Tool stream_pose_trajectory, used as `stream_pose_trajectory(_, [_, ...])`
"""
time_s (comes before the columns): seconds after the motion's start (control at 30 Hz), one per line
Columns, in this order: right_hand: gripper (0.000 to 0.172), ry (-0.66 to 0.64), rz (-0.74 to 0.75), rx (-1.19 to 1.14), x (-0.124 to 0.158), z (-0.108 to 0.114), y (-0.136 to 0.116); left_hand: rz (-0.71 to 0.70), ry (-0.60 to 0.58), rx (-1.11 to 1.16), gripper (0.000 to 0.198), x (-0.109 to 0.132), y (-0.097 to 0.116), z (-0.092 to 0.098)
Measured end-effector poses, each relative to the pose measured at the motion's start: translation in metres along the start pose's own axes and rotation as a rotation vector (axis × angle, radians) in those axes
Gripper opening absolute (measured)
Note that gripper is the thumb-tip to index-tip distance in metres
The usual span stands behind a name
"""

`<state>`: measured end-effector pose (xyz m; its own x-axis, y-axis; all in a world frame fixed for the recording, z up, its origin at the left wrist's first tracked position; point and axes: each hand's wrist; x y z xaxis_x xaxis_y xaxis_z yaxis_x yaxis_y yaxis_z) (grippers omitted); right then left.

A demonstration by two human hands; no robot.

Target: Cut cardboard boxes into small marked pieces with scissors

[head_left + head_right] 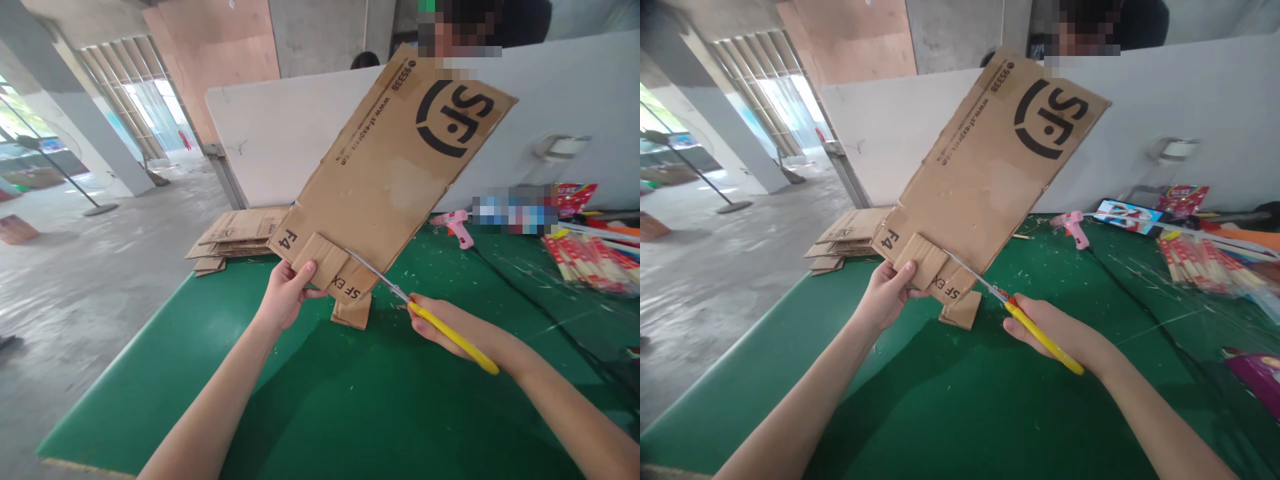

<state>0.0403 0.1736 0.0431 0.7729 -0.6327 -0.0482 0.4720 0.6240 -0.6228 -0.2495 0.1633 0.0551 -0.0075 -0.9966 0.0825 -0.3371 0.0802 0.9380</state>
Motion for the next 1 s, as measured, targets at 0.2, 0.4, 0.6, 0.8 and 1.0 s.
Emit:
stream_pose_trajectory(0.2, [0.040,-0.020,-0.029,0.016,0.000,-0.001,-0.003,-0.039,-0.011,-0.039,0.043,0.001,0.002,0.004])
stream_pose_trajectory(0.4, [0.036,0.073,-0.136,0.162,-0.005,-0.005,-0.014,-0.055,-0.020,-0.043,0.043,0.000,0.000,0.006])
stream_pose_trajectory(0.6, [0.038,0.117,-0.167,0.366,-0.006,-0.007,-0.012,-0.051,-0.009,-0.026,0.044,0.001,-0.003,0.002])
stream_pose_trajectory(0.8, [0.038,0.158,-0.116,0.588,-0.002,-0.005,-0.006,-0.052,-0.014,0.019,0.044,0.002,-0.006,-0.002])
stream_pose_trajectory(1.0, [0.033,0.086,-0.137,0.478,-0.003,-0.004,-0.012,-0.061,-0.024,0.007,0.042,0.003,-0.004,-0.001])
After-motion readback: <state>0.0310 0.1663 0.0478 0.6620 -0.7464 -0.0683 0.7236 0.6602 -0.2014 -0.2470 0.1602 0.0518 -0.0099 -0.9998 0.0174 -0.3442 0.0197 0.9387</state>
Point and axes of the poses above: each hand's wrist, its own x-axis away from the middle knuckle, its own z-axis out of the back of the hand, y = z × x, and after that the axes turned 14 degrees about z, right-handed
